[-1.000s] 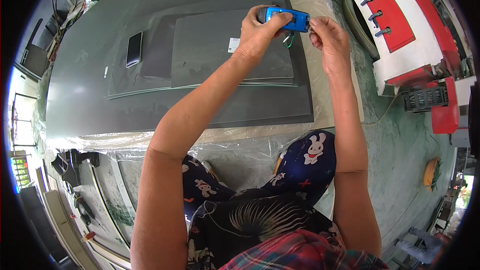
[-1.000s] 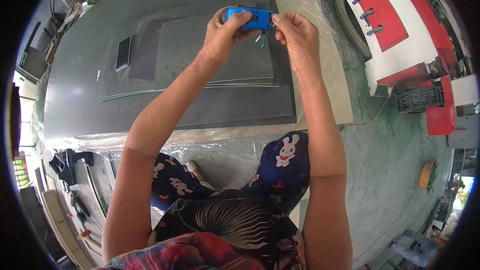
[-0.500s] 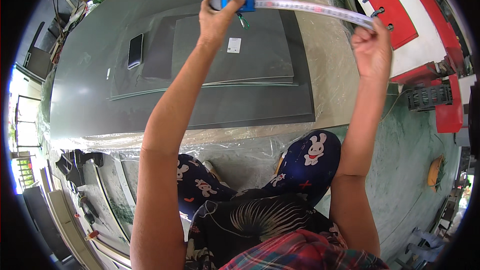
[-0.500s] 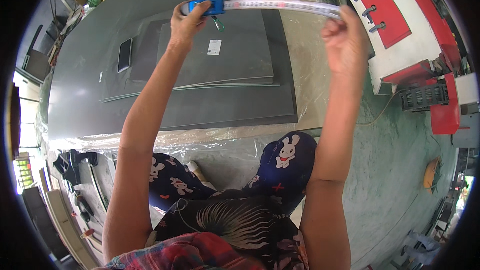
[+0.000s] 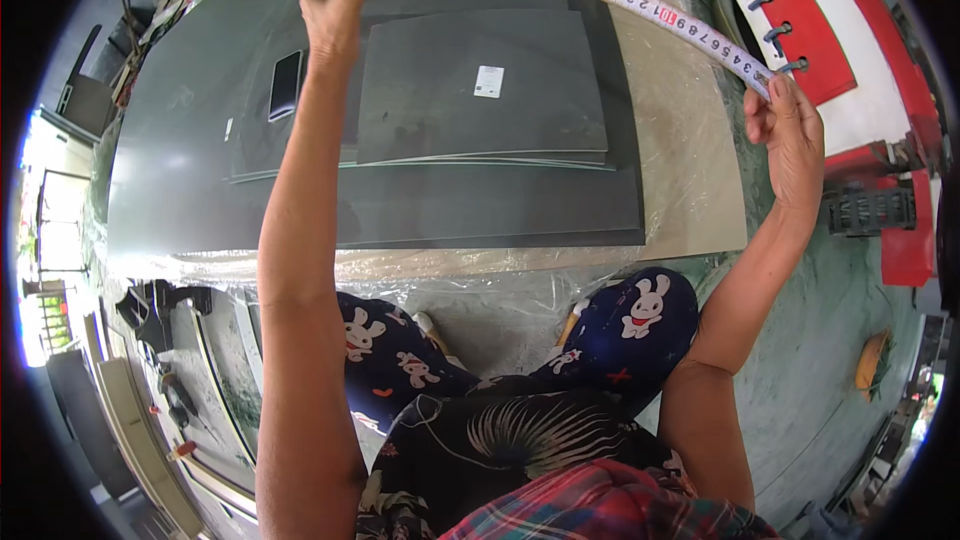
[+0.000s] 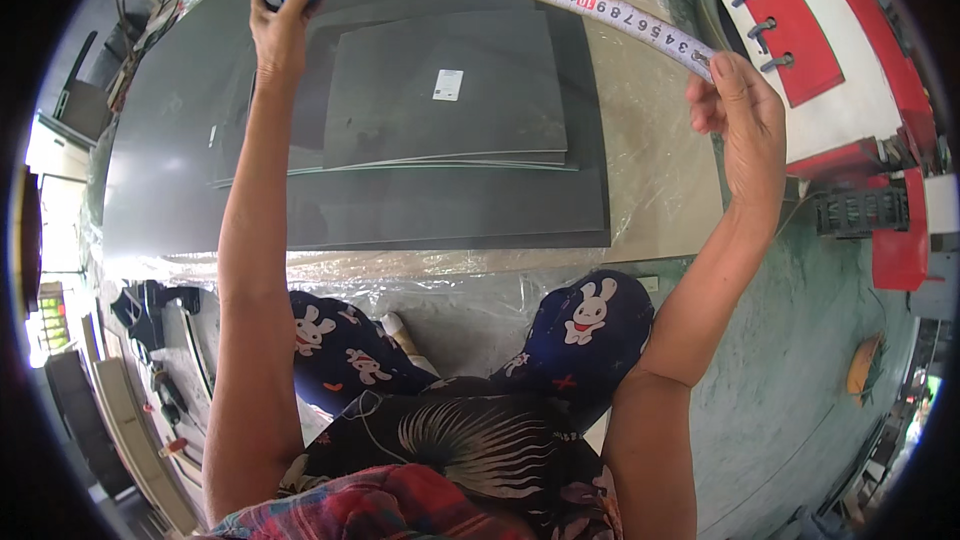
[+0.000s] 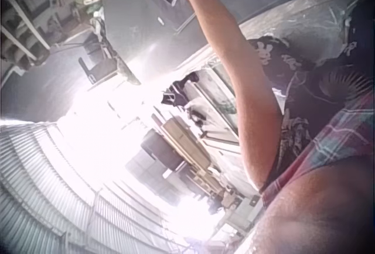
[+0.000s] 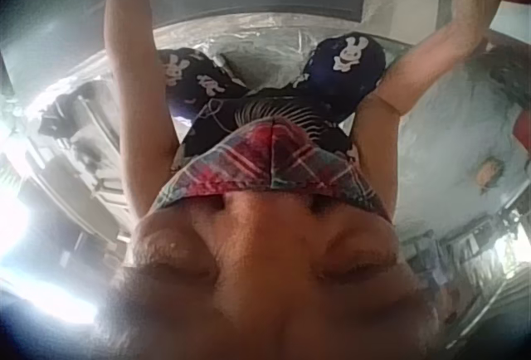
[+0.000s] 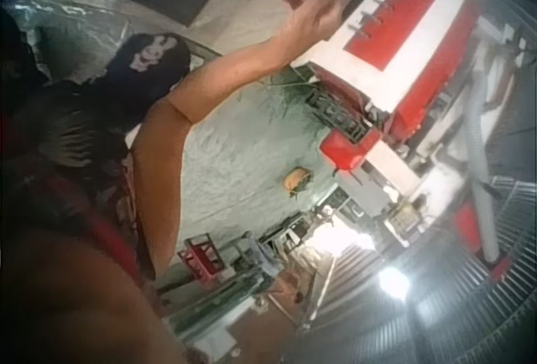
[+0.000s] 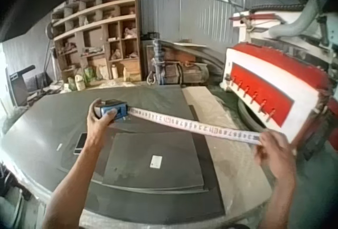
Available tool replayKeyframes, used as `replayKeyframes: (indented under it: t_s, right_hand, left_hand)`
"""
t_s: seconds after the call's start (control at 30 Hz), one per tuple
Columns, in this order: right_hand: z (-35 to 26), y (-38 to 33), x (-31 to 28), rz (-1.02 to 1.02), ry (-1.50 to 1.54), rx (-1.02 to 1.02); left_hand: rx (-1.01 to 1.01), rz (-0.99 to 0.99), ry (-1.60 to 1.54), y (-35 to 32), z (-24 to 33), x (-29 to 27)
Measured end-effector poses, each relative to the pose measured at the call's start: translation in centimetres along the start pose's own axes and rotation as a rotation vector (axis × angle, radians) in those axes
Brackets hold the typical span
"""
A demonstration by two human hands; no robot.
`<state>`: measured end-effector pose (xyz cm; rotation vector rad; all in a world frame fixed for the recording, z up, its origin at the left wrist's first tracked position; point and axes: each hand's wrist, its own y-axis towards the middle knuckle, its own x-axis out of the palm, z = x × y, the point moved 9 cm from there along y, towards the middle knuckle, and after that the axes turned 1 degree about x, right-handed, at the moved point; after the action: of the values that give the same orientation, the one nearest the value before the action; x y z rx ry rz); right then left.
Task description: Measuring a gray rectangular panel using a tape measure in a manufacturing setting.
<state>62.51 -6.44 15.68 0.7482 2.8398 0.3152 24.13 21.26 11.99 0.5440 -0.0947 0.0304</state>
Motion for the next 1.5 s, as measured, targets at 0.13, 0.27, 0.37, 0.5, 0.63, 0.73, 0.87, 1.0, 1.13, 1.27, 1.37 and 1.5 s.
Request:
replayKeyframes:
  t_s: [0.13, 0.27, 0.37, 0.5, 0.63, 0.73, 0.87, 1.0, 1.13, 1.27, 1.37, 1.5]
  right_hand:
    - [0.9, 0.3, 2.3, -0.138, 0.255, 0.038]
    - [-0.7, 0.7, 3.1, -0.134, 0.265, -0.127]
    - [-2.2, -0.2, 4.6, -0.145, 0.131, -0.189]
    - [-2.5, -0.5, 5.0, -0.204, 0.055, -0.22]
    - [-2.7, -0.7, 5.7, -0.246, -0.044, -0.251]
    - [-3.0, -0.8, 6.0, -0.242, -0.109, -0.282]
    - [-4.9, -2.0, 6.7, -0.192, -0.251, -0.346]
    - [-6.1, -2.8, 6.6, -0.138, -0.348, -0.393]
    - [-6.5, -3.1, 5.0, -0.11, -0.316, -0.412]
    - [-6.0, -2.9, 4.9, -0.14, -0.266, -0.361]
    - [-4.9, -2.4, 5.3, -0.202, -0.204, -0.291]
    - [-2.0, -0.8, 5.1, -0.253, -0.164, -0.151]
  left_hand:
    - [0.087, -0.022, -0.164, 0.4, 4.1, -1.3]
    - [-0.074, -0.066, -0.423, -0.4, 3.6, -3.4]
    - [-0.311, -0.005, -0.701, -2.1, 1.0, -4.6]
    - [-0.5, 0.028, -0.833, -4.7, -2.2, -5.8]
    - [-0.679, -0.067, -0.817, -6.4, -6.2, -5.0]
    - [-0.877, -0.064, -0.762, -9.7, -9.5, -3.7]
    - [-1.065, -0.211, -0.643, -13.6, -12.5, -2.3]
    - [-1.225, -0.35, -0.467, -16.1, -13.2, -1.2]
    - [-1.252, -0.607, -0.441, -17.1, -11.1, 0.5]
    - [-1.32, -0.71, -0.316, -18.8, -10.6, 1.0]
    - [-1.304, -0.691, -0.222, -18.8, -11.8, 0.0]
    - [-1.287, -0.54, -0.228, -18.3, -11.9, -0.4]
